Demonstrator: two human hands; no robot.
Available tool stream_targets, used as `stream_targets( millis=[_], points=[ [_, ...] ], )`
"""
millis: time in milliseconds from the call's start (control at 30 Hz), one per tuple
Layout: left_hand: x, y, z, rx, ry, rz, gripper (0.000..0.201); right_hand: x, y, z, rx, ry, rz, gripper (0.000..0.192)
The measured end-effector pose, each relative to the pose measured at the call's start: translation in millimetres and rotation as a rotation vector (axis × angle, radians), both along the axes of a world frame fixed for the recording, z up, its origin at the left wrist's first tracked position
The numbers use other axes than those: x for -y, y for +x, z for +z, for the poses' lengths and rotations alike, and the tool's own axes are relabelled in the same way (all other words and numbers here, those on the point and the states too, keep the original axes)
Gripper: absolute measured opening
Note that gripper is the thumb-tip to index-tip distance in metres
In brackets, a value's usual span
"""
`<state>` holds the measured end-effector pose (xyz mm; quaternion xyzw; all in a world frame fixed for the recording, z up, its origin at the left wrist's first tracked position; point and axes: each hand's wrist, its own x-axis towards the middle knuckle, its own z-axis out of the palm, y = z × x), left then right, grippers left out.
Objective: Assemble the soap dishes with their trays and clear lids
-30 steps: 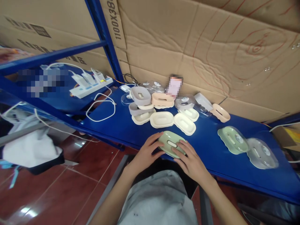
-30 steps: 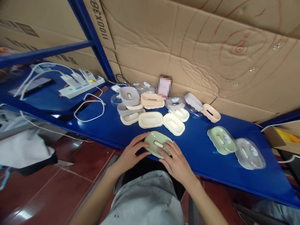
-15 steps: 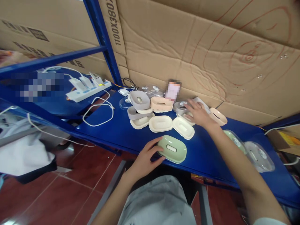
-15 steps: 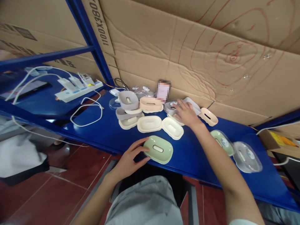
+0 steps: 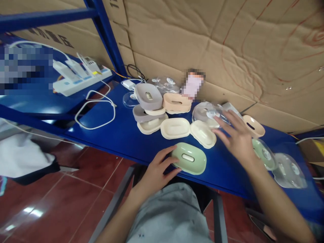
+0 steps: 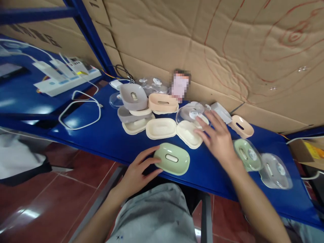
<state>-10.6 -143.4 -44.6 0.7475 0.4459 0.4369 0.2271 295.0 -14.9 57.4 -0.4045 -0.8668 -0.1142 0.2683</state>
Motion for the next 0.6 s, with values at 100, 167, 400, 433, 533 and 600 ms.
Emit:
stream_targets(
  millis=[100, 167, 400, 433, 533, 600],
  points=[
    [-1, 2, -3.3, 0.027, -0.008, 0.031, 0.048, 80, -14, -26.6, -0.176, -0.039, -0.048, 0.058],
    [-2, 3, -4.5, 0.043, -0.019, 0.031, 0.065, 120, -25, -46.0, -0.237, -0.084, -0.088, 0.065],
    [-2, 0, -3.2, 0.03, -0.044, -0.003, 0.069, 155, -58, -83.9, -0.232, -0.131, -0.12, 0.072],
    [-2, 0, -2.7, 0.026, -0.045, -0.005, 0.067, 153, -58, -85.0, -0.222, -0.128, -0.105, 0.073],
    [-1, -1, -0.8, 0.036, -0.036, -0.007, 0.062, 149, -51, -85.3, -0.186, -0.128, -0.033, 0.075],
    [-2, -1, 0.3, 0.061, -0.019, -0.011, 0.058, 146, -43, -85.3, -0.156, -0.142, 0.017, 0.074]
  ],
)
